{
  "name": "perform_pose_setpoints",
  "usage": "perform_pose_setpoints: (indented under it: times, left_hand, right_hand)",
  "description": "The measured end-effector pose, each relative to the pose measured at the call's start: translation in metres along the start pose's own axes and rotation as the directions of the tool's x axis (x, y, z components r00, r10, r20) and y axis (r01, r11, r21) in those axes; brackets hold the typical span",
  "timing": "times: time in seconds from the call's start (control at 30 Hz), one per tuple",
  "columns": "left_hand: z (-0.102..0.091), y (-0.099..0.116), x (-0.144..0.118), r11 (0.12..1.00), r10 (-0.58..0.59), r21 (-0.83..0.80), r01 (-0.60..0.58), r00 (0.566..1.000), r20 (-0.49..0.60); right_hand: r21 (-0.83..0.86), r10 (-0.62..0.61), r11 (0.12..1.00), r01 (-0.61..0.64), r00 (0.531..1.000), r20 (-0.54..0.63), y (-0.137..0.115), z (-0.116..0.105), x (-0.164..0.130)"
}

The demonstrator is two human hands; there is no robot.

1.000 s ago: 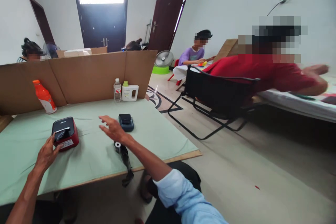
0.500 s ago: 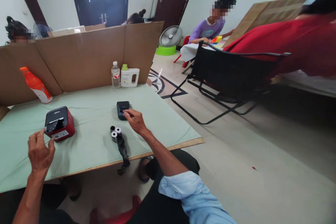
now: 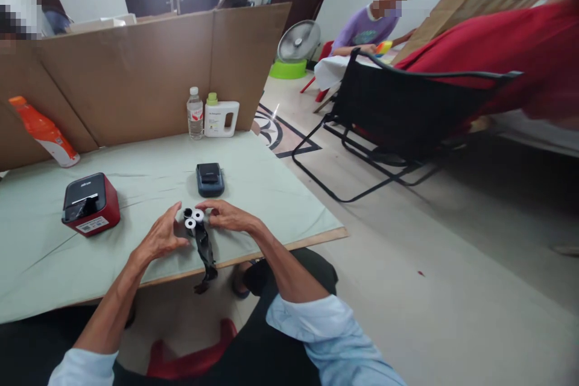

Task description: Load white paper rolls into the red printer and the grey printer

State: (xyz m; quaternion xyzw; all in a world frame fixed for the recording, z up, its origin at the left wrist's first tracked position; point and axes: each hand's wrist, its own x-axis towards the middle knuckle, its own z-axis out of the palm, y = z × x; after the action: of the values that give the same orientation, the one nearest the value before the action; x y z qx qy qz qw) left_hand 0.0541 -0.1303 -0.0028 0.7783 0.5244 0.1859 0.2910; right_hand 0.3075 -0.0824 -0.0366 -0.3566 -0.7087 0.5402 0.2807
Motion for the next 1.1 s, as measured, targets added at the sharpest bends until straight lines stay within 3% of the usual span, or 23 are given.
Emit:
perform_pose_setpoints:
  times: [0.13, 0.3, 0.47, 0.6, 0.7, 0.8, 0.97, 1.1]
  left_hand:
    - [0.01, 0.004, 0.008, 1.0, -0.011, -0.024, 0.011, 1.0, 0.001]
    - [0.009, -0.001, -0.002, 0.998, 0.005, -0.063, -0.007, 0.999, -0.042]
    - [-0.004, -0.007, -0.015, 0.999, 0.008, -0.053, -0.01, 1.0, -0.024]
    - [-0.027, -0.016, -0.013, 0.998, 0.063, 0.02, -0.063, 0.998, 0.024]
    - [-0.044, -0.016, 0.01, 0.982, 0.168, 0.091, -0.165, 0.986, -0.023]
    - [-0.048, -0.004, 0.05, 0.954, 0.244, 0.194, -0.229, 0.968, -0.061]
    - [-0.024, 0.026, 0.116, 0.902, 0.204, 0.382, -0.202, 0.978, 0.035]
    - [-0.01, 0.039, 0.139, 0.861, 0.13, 0.492, -0.125, 0.991, 0.024]
  right_hand:
    - [0.06, -0.031, 0.998, 0.028, 0.998, 0.055, -0.007, 0.011, 0.0]
    - [0.046, -0.09, 0.995, 0.088, 0.994, 0.055, -0.009, 0.026, 0.003]
    - [-0.042, -0.186, 0.981, 0.188, 0.982, 0.035, -0.009, 0.036, 0.008]
    - [-0.115, -0.176, 0.978, 0.174, 0.984, -0.009, -0.008, 0.025, 0.007]
    - [-0.099, -0.109, 0.99, 0.096, 0.984, -0.138, -0.005, 0.01, 0.006]
    - [-0.097, -0.092, 0.993, 0.068, 0.959, -0.269, -0.002, -0.001, 0.007]
    - [-0.262, -0.139, 0.965, 0.03, 0.902, -0.41, 0.003, -0.006, 0.01]
    - [-0.364, -0.175, 0.931, 0.005, 0.882, -0.437, 0.006, -0.008, 0.011]
